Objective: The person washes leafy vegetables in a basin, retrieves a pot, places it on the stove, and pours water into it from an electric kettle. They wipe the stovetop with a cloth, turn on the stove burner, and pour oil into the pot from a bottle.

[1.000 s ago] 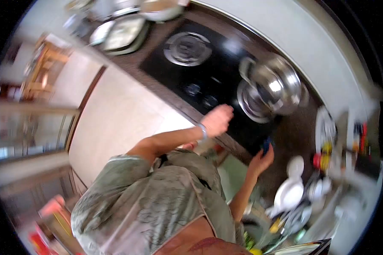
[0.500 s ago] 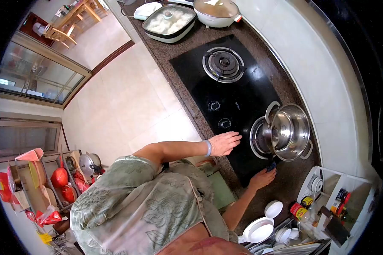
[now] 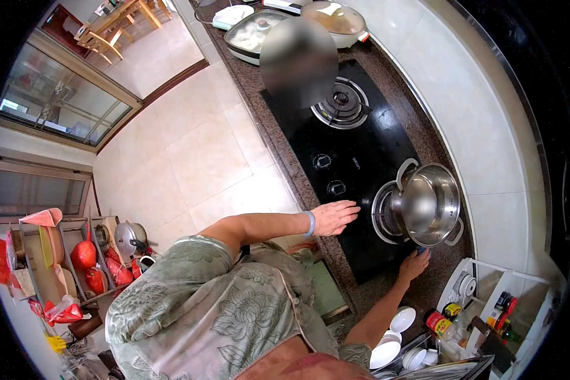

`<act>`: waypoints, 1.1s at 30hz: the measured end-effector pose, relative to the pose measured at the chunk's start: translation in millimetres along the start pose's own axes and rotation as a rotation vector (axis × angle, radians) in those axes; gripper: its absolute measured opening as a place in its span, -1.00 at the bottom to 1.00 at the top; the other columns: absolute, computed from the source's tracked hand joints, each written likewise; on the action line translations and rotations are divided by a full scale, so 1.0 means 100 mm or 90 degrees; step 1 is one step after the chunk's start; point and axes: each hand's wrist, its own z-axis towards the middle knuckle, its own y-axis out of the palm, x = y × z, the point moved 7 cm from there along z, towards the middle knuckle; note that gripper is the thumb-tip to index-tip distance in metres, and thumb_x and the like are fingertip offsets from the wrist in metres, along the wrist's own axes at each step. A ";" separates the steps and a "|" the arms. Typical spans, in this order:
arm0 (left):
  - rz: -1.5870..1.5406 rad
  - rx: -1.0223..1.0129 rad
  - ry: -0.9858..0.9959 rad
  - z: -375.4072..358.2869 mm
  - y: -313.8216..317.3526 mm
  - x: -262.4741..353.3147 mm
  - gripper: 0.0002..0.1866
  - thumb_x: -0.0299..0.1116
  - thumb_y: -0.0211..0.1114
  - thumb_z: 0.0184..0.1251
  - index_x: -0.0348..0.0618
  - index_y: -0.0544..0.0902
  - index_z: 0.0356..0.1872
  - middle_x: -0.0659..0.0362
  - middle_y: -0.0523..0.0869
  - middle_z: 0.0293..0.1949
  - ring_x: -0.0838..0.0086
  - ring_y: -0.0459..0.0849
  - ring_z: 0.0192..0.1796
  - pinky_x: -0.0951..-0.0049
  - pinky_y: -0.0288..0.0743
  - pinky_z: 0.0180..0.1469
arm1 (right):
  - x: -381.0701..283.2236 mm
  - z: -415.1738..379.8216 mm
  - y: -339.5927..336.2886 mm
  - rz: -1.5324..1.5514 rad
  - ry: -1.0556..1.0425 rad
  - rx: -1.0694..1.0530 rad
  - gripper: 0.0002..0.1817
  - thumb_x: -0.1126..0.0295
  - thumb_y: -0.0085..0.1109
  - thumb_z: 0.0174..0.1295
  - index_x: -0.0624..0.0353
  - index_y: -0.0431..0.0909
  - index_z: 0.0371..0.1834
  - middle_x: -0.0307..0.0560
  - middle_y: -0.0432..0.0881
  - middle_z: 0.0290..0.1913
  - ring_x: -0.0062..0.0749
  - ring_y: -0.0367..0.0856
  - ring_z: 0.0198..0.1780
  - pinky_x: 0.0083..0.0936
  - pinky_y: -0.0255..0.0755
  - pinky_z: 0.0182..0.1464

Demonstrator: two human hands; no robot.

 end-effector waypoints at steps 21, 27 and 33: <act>-0.026 -0.135 -0.014 0.21 -0.17 0.13 -0.58 -0.42 0.12 -0.01 -0.45 0.57 -0.09 -0.17 0.55 0.06 0.02 0.47 0.18 0.19 0.27 0.35 | -0.57 -2.01 -0.66 0.010 0.316 0.006 -0.65 0.51 -0.06 0.29 0.22 0.47 0.14 0.13 0.49 0.14 0.00 0.42 0.19 -0.22 0.33 0.22; 0.005 -0.039 0.025 0.04 0.09 0.05 -0.53 -0.39 0.14 0.21 -0.33 0.44 0.15 -0.08 0.37 0.27 0.04 0.27 0.34 0.19 0.17 0.42 | -0.53 -2.08 -0.90 0.403 0.395 0.153 -0.59 0.45 -0.05 0.37 0.27 0.34 0.27 0.16 0.42 0.19 -0.22 0.45 0.13 -0.31 0.39 0.14; 0.012 -0.044 0.008 0.11 -0.31 0.20 -0.68 -0.41 0.17 -0.08 -0.38 0.65 -0.28 -0.15 0.61 -0.08 0.03 0.52 0.09 0.19 0.37 0.25 | -0.47 -2.08 -1.01 0.408 0.481 0.019 -0.58 0.41 0.01 0.28 0.40 0.44 0.18 0.22 0.52 0.16 0.00 0.52 0.15 -0.18 0.36 0.22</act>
